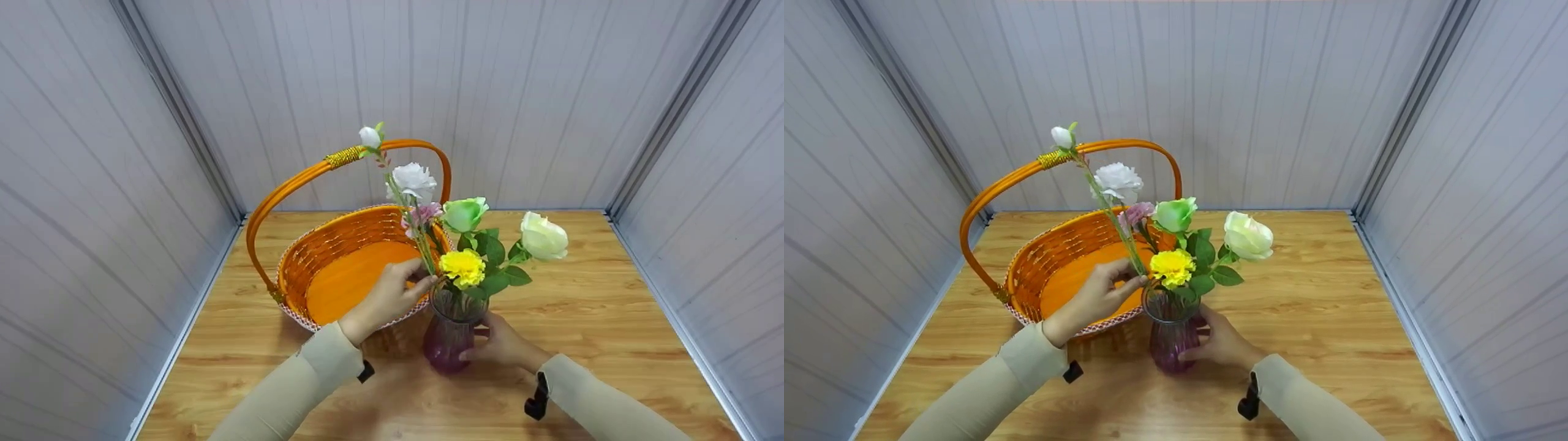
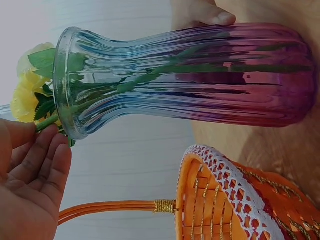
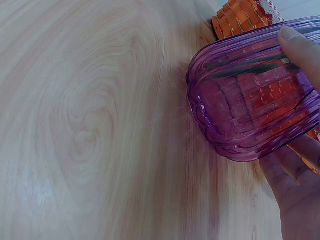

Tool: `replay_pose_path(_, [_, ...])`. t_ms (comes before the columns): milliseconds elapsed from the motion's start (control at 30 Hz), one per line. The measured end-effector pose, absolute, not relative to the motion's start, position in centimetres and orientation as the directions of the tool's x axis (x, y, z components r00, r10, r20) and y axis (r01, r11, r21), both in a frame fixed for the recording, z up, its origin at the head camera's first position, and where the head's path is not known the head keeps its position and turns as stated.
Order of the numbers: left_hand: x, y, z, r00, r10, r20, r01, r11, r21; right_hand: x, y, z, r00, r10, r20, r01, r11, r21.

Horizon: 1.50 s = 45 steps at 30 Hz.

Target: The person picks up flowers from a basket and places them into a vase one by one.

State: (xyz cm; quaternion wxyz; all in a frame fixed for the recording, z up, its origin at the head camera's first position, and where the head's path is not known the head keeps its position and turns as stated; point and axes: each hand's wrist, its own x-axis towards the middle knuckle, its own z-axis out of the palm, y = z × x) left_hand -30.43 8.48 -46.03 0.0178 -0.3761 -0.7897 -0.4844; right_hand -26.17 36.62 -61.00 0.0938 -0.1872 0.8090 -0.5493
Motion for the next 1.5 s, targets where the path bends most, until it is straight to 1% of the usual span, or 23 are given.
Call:
replay_pose_path(267, [-30.7,8.9,-46.0,-0.668,0.616,0.417,0.686,0.292,0.667,-26.4,36.6,-61.0,-0.911,-0.409,0.059,-0.209,0.333,-0.92])
replay_pose_path(367, [-30.8,8.9,-45.9,-0.665,0.632,0.397,0.687,0.31,0.657,-26.3,36.5,-60.9,-0.912,-0.407,0.052,-0.201,0.332,-0.922])
replay_pose_path(467, [-30.9,8.5,-46.0,-0.688,0.631,0.359,0.657,0.33,0.678,-26.3,36.4,-60.8,-0.915,-0.401,0.04,-0.187,0.335,-0.923])
replay_pose_path(633, [-31.0,7.0,-46.3,-0.76,0.58,0.295,0.562,0.357,0.746,-26.2,36.4,-60.8,-0.918,-0.396,0.027,-0.171,0.333,-0.927])
replay_pose_path(700, [-31.1,6.3,-46.4,-0.779,0.563,0.276,0.534,0.364,0.763,-26.3,36.5,-60.9,-0.917,-0.398,0.031,-0.177,0.336,-0.925])
replay_pose_path(1067, [-32.2,3.7,-47.0,-0.813,0.534,0.231,0.476,0.383,0.791,-25.9,36.5,-60.2,-0.914,-0.404,0.041,-0.195,0.348,-0.917])
replay_pose_path(1233, [-33.1,2.7,-47.4,-0.832,0.5,0.24,0.469,0.402,0.787,-25.9,36.4,-60.3,-0.915,-0.402,0.046,-0.211,0.377,-0.902])
replay_pose_path(1500, [-34.5,1.6,-48.0,-0.848,0.465,0.254,0.473,0.446,0.76,-25.9,36.6,-59.7,-0.9,-0.433,0.056,-0.256,0.42,-0.871])
